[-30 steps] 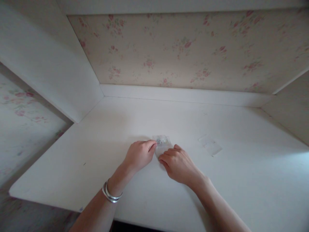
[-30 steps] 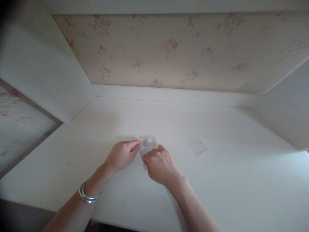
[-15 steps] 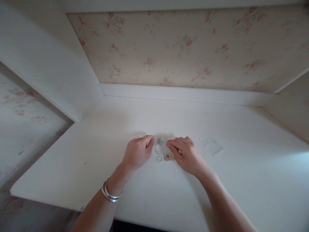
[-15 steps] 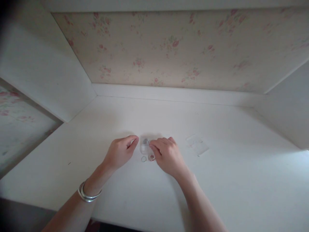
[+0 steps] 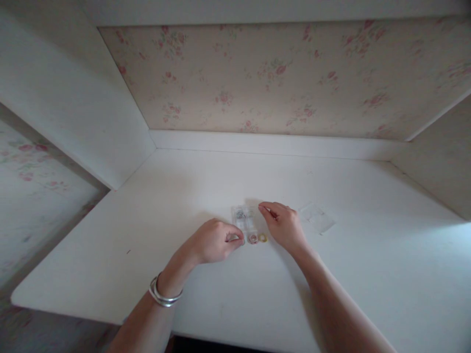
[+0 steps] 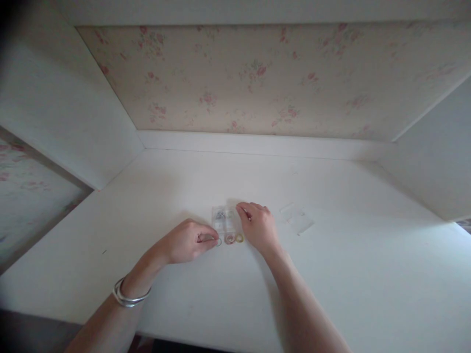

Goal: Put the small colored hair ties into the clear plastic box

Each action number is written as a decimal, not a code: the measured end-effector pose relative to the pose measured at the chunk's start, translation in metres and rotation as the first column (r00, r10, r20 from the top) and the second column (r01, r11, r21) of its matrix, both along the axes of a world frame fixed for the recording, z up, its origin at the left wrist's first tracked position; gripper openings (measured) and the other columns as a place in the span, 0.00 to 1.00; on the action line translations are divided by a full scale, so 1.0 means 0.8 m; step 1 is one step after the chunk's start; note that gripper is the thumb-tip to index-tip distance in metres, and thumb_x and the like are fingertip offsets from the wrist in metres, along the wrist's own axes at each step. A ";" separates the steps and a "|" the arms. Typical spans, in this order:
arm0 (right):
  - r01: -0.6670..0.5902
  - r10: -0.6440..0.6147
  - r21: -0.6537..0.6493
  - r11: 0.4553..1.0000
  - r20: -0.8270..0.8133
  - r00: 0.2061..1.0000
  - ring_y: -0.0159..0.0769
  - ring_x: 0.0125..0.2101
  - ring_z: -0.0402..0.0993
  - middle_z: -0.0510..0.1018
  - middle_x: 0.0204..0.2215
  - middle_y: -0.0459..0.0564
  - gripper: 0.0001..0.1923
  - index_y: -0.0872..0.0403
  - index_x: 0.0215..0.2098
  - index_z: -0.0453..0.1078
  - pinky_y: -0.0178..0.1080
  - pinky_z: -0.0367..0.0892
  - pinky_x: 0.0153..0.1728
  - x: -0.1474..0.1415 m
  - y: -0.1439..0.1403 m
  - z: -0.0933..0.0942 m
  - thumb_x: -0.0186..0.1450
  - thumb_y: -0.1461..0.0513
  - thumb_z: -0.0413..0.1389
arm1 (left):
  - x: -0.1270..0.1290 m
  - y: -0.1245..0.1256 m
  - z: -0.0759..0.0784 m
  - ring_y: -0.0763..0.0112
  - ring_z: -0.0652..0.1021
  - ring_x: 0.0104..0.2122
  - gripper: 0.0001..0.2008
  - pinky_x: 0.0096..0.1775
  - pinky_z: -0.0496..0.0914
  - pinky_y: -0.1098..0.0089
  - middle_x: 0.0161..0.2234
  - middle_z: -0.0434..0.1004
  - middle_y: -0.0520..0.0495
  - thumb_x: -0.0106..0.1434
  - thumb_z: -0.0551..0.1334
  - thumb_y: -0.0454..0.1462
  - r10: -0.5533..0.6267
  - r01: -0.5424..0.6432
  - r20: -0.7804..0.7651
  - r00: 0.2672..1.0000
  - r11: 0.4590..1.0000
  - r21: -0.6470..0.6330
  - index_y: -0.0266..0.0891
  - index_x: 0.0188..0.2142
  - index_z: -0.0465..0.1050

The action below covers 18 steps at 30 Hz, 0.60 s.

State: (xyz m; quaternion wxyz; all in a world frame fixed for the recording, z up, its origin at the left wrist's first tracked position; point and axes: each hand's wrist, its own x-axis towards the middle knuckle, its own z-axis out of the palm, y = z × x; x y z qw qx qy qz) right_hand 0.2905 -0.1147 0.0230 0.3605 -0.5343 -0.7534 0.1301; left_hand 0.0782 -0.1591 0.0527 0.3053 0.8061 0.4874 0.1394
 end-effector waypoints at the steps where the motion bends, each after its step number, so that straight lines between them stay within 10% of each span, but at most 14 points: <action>1: 0.069 -0.069 0.009 0.998 -0.044 0.997 0.33 0.27 0.71 0.78 0.27 0.47 0.14 0.51 0.35 0.75 0.34 0.61 0.32 0.001 0.000 0.002 0.65 0.55 0.49 | 0.000 0.000 -0.002 0.75 0.72 0.23 0.10 0.26 0.60 0.75 0.24 0.77 0.53 0.61 0.58 0.40 -0.009 0.009 -0.018 1.000 1.000 0.007 0.42 0.35 0.78; 5: 0.228 -0.230 -0.034 0.973 -0.140 0.963 0.30 0.19 0.65 0.69 0.16 0.42 0.16 0.51 0.34 0.76 0.33 0.59 0.26 0.006 0.001 0.005 0.64 0.52 0.50 | -0.001 0.002 -0.011 0.72 0.76 0.28 0.08 0.30 0.63 0.74 0.29 0.80 0.52 0.60 0.60 0.40 -0.047 0.050 -0.092 0.995 0.998 0.028 0.44 0.35 0.78; 18: 0.194 -0.226 -0.194 0.962 -0.158 0.961 0.30 0.19 0.65 0.72 0.18 0.43 0.18 0.50 0.35 0.77 0.33 0.55 0.24 0.008 0.010 -0.012 0.62 0.52 0.48 | 0.018 -0.027 -0.003 0.69 0.77 0.30 0.09 0.32 0.63 0.72 0.31 0.80 0.51 0.65 0.55 0.38 0.019 0.021 -0.226 0.974 0.985 0.174 0.43 0.35 0.75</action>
